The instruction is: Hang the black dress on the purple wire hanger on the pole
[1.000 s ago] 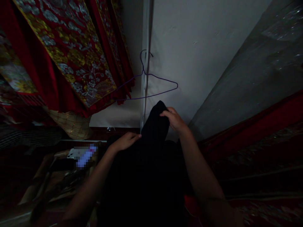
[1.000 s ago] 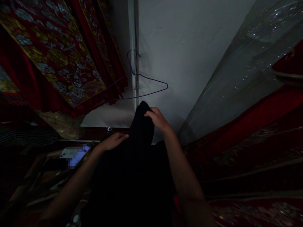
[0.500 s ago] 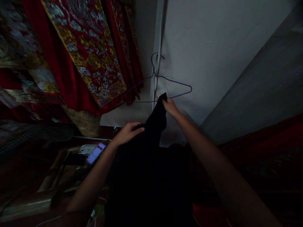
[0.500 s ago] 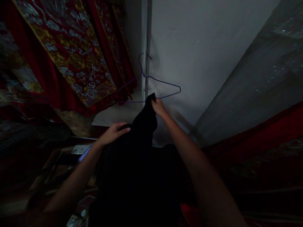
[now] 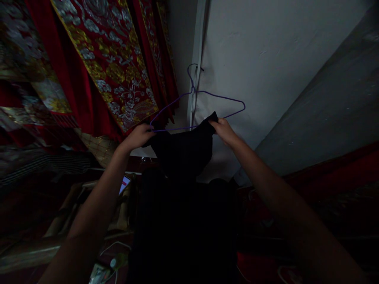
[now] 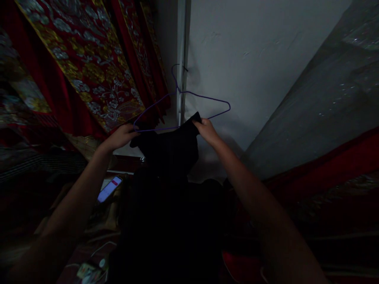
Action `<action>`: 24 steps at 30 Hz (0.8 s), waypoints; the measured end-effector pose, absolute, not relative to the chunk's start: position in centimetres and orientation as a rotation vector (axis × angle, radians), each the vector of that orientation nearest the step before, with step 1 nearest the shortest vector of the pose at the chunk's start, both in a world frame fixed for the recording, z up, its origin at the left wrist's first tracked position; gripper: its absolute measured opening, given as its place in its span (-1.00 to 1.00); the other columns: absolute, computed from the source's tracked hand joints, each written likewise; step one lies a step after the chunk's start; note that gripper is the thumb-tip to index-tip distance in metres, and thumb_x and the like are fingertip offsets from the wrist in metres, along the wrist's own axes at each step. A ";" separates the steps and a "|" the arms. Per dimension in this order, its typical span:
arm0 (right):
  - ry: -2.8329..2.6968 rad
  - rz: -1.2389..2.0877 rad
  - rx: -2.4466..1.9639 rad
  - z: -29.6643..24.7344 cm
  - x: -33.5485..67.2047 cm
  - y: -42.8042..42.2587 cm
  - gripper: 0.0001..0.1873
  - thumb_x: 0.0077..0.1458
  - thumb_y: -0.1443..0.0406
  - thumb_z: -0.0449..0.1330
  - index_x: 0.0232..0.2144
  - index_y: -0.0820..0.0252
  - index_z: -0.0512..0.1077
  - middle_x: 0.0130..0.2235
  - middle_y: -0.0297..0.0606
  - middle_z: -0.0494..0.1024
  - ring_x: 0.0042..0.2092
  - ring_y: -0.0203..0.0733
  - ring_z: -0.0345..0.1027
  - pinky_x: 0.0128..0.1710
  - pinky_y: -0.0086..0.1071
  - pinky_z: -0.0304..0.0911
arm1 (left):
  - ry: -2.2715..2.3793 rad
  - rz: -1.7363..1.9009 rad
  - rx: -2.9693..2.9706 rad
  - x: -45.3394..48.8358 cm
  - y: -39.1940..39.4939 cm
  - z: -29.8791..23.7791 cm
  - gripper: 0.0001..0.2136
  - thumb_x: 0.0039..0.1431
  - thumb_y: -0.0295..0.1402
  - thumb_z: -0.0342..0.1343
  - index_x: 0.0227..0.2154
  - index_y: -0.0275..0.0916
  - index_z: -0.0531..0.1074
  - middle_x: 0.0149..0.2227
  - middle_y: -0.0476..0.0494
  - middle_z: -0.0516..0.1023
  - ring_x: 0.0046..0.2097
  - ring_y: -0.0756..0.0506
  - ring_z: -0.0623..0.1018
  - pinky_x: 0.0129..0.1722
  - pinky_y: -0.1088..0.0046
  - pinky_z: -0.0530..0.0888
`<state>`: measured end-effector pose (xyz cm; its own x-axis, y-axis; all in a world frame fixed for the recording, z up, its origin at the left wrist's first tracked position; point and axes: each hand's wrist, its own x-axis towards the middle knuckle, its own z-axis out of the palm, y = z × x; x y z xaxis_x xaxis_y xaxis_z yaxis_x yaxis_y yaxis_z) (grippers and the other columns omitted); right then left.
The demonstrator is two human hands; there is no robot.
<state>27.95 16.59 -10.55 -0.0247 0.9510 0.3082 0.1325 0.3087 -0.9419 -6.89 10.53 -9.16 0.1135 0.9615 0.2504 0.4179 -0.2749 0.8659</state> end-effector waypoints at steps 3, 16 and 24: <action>-1.494 0.843 -1.036 -10.4 28.3 16.2 -0.72 -0.02 0.15 0.24 -0.59 0.20 0.35 -0.60 -0.44 0.28 -0.50 -0.34 0.13 -0.49 -0.46 0.02 | 1.289 1.049 1.772 -7.0 10.2 -7.4 -0.85 -0.04 -0.60 0.24 -0.60 -0.26 0.55 -0.58 -0.02 0.47 -0.52 -0.01 0.37 -0.45 0.52 0.26; -1.725 0.502 -1.132 -10.0 27.6 15.7 -0.59 -0.01 0.28 0.28 -0.75 0.17 0.20 -0.67 -0.45 0.16 -0.53 -0.37 0.03 -0.50 -0.40 -0.14 | 1.347 1.255 1.690 -7.8 8.6 -3.1 -0.85 0.06 -0.59 0.20 -0.57 -0.31 0.48 -0.55 0.00 0.37 -0.48 0.00 0.36 -0.42 0.52 0.27; -1.680 0.611 -0.964 -9.7 25.3 11.4 -0.73 0.04 0.35 0.25 -0.65 0.17 0.33 -0.59 -0.42 0.26 -0.46 -0.31 0.09 -0.45 -0.40 -0.03 | 1.411 1.113 2.131 -6.0 15.0 -3.7 -0.88 0.02 -0.57 0.26 -0.55 -0.27 0.51 -0.51 -0.01 0.45 -0.39 -0.04 0.38 -0.26 0.50 0.30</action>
<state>25.33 11.38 -9.66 -0.1188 0.8364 0.5351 0.2978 0.5442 -0.7844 -6.01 14.97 -3.67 0.1947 0.8882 0.4161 0.6112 -0.4417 0.6568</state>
